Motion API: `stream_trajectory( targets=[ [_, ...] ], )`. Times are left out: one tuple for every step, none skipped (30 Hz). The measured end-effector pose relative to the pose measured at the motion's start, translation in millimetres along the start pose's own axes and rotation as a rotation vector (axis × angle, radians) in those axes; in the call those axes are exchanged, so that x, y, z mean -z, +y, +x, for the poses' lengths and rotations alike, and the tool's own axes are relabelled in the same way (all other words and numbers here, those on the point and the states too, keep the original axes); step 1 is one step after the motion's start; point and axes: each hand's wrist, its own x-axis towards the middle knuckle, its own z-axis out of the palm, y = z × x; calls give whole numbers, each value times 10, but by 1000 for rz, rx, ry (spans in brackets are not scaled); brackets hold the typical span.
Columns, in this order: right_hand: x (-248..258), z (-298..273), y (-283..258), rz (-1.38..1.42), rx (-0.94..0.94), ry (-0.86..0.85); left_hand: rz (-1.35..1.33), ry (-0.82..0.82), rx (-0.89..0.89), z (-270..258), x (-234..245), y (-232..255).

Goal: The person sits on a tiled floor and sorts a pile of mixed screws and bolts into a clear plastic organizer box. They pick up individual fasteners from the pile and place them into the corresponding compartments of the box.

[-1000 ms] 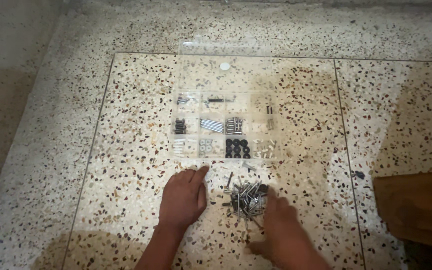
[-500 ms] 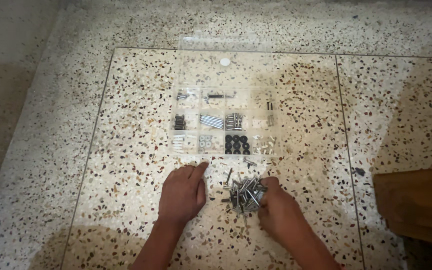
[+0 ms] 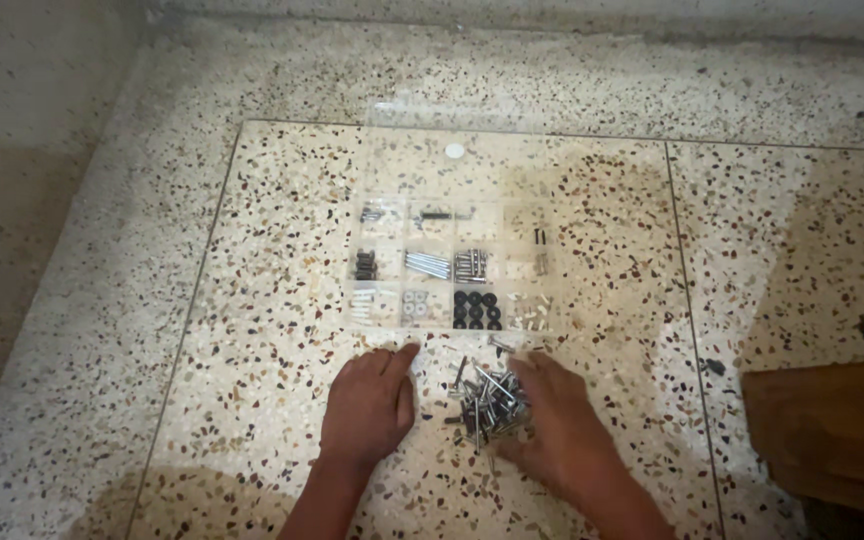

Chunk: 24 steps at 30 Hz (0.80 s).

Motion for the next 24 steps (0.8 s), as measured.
stream_trajectory(
  targets=[
    [-37, -5, -65, -43, -11, -21, -4, 3, 0, -12, -10, -1],
    [-69, -9, -137, -84, -20, -46, -6, 5, 3, -18, -12, -9],
    [-77, -13, -190, -125, -29, -70, -8, 7, 6, -27, -14, -13],
    [-69, -12, -220, -129, -28, -73, -8, 16, -2, -33, -14, -15],
    [-65, -10, -239, -134, -27, -76, -8, 25, -10, -37, -11, -14],
    [-59, 6, -247, -140, -25, -74, -8, 37, -22, -17, -8, -15],
    [-58, 1, -243, -90, -20, -49, -13, 16, -3, -12, -3, -5],
    [-60, -9, -226, -39, -13, -22, -16, -4, 15, -13, 6, 4],
    [-65, -1, -199, 11, -6, 4, -18, -23, 33, -7, 13, 6],
    [-78, 15, -169, 29, -42, -15, -14, -23, 32, -6, 16, 5],
    [-91, 36, -137, 47, -78, -35, -9, -24, 30, -4, 15, 2],
    [-95, 37, -99, 64, -116, -56, -7, -25, 29, -9, 3, 7],
    [-89, 37, -62, 77, -134, -54, -1, -9, 16, -10, -6, 4],
    [-80, 40, -33, 89, -152, -52, 4, 5, 4, -13, -11, -5],
    [-68, 37, -15, 102, -170, -50, 10, 20, -8, -20, -14, -10],
    [-47, 32, -4, 145, -178, -14, 10, 15, -4, -25, -14, -7],
    [-19, 20, 0, 187, -186, 23, 10, 10, 1, -29, -9, -1],
    [7, 25, -6, 230, -191, 63, 12, 8, 3, -14, -1, -2],
    [24, 30, -19, 204, -170, 64, 6, 2, 9, -4, 9, 1],
    [37, 25, -32, 177, -149, 63, -1, -5, 16, -5, 16, 9],
    [44, 21, -43, 150, -128, 63, -8, -11, 23, -6, 21, 15],
    [27, 17, -66, 125, -89, 58, -7, -11, 23, -6, 21, 17],
    [-12, 20, -101, 100, -50, 53, -6, -11, 22, -6, 19, 14],
    [-51, 21, -132, 75, -12, 46, -5, -11, 23, -12, 14, 12]
  ],
)
